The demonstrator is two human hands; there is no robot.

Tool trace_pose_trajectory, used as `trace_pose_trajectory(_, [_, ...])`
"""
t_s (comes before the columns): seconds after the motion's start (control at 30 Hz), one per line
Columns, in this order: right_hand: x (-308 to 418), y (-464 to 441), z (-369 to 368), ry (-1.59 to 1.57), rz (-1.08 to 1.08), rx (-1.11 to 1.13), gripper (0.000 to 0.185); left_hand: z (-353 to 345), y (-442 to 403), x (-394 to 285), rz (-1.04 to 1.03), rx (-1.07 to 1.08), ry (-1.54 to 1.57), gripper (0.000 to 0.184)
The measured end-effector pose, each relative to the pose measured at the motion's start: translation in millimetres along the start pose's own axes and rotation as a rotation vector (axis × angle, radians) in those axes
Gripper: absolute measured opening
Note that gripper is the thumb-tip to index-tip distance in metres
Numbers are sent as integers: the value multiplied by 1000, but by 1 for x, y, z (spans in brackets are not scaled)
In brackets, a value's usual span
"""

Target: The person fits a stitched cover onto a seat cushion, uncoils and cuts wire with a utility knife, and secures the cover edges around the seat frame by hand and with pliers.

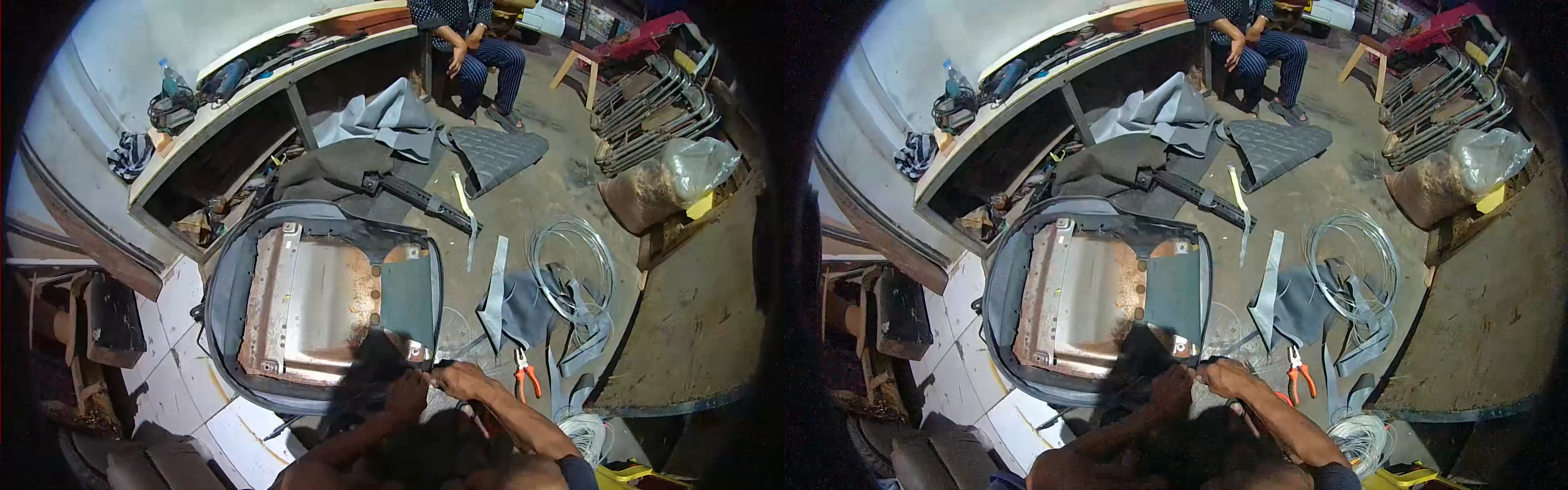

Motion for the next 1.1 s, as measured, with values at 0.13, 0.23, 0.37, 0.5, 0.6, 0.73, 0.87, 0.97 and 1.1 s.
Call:
trace_pose_trajectory(0.13, [-7, 17, 18, 22, -5, -20, 30, 7, -6, -3, 100, 169, 5, 19])
trace_pose_trajectory(0.23, [-24, 24, 17, -11, -38, -40, 27, 3, 0, -11, -67, -212, -219, 11])
trace_pose_trajectory(0.37, [-25, 16, 16, 104, -21, -64, 25, 1, -12, -13, 99, 39, -61, 9])
trace_pose_trajectory(0.5, [-26, -10, -5, 81, 54, -113, 24, -7, -6, -11, 119, 2, -143, 16])
trace_pose_trajectory(0.6, [-30, -11, -9, 135, 12, -44, 26, -7, -3, -9, 17, -1, -168, 21])
trace_pose_trajectory(0.73, [-36, 27, 21, -10, -13, 2, 36, -4, 2, -7, 79, 90, -24, 25])
trace_pose_trajectory(0.87, [-64, 50, 29, -132, -18, -50, 41, 16, -3, 0, 39, 35, -8, 22])
trace_pose_trajectory(0.97, [-72, 52, 53, -168, -3, -228, 39, 85, -32, 33, 27, -182, 179, 16])
trace_pose_trajectory(1.1, [-27, 13, 123, -66, 136, -523, 30, 174, -111, 133, 91, -492, 0, 15])
Point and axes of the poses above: each hand's wrist, its own y-axis away from the middle knuckle, its own z-axis out of the back of the hand, x = y × z, the point moved 3 cm from there along -y, towards the middle knuckle, and after that the axes turned 7 degrees about x, right-handed, at the moved point
